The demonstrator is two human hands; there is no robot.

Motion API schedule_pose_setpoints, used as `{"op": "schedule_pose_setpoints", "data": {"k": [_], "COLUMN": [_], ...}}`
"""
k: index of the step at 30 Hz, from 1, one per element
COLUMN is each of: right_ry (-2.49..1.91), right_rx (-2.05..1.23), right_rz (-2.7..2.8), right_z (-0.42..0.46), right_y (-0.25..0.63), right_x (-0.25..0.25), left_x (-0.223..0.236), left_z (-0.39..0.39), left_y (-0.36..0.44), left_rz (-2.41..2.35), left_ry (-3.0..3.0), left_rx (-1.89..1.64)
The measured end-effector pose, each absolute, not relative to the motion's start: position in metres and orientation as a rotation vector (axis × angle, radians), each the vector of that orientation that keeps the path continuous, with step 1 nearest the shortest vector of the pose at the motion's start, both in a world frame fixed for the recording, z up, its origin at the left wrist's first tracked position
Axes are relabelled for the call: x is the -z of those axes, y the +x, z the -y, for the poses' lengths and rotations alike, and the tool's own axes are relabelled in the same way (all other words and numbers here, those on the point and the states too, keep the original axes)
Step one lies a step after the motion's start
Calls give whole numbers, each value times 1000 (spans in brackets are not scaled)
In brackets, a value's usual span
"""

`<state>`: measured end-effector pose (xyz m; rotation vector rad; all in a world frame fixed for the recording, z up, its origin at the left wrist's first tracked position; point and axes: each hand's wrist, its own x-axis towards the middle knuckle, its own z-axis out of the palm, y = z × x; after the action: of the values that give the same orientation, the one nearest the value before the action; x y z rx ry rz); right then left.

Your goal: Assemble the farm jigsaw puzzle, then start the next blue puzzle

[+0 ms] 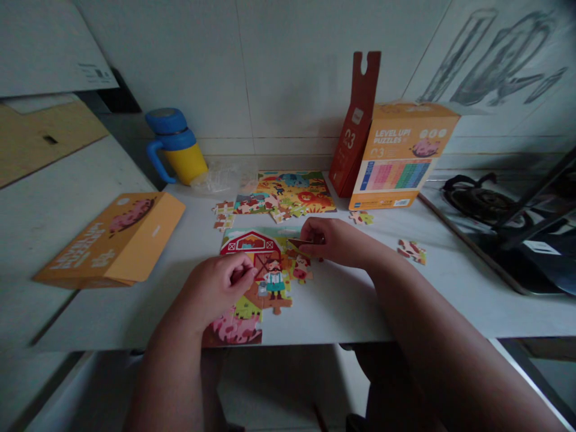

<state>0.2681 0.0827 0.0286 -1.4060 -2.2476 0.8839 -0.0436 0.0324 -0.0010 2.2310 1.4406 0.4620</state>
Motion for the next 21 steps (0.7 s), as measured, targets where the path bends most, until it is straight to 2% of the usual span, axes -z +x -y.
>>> {"op": "schedule_pose_setpoints", "data": {"k": [9, 16, 21], "right_ry": [-1329, -1435, -1458], "right_rx": [-1396, -1454, -1336], "right_rz": [1863, 1721, 1845], "right_z": [-82, -86, -90], "right_y": [271, 271, 277], "right_x": [-29, -27, -24], "left_x": [1, 0, 1], "left_z": [-33, -31, -32], "left_y": [-43, -43, -44], "left_rz": [-1446, -1431, -1438], "left_ry": [2242, 2218, 2227], "left_rx": [-469, -518, -504]}}
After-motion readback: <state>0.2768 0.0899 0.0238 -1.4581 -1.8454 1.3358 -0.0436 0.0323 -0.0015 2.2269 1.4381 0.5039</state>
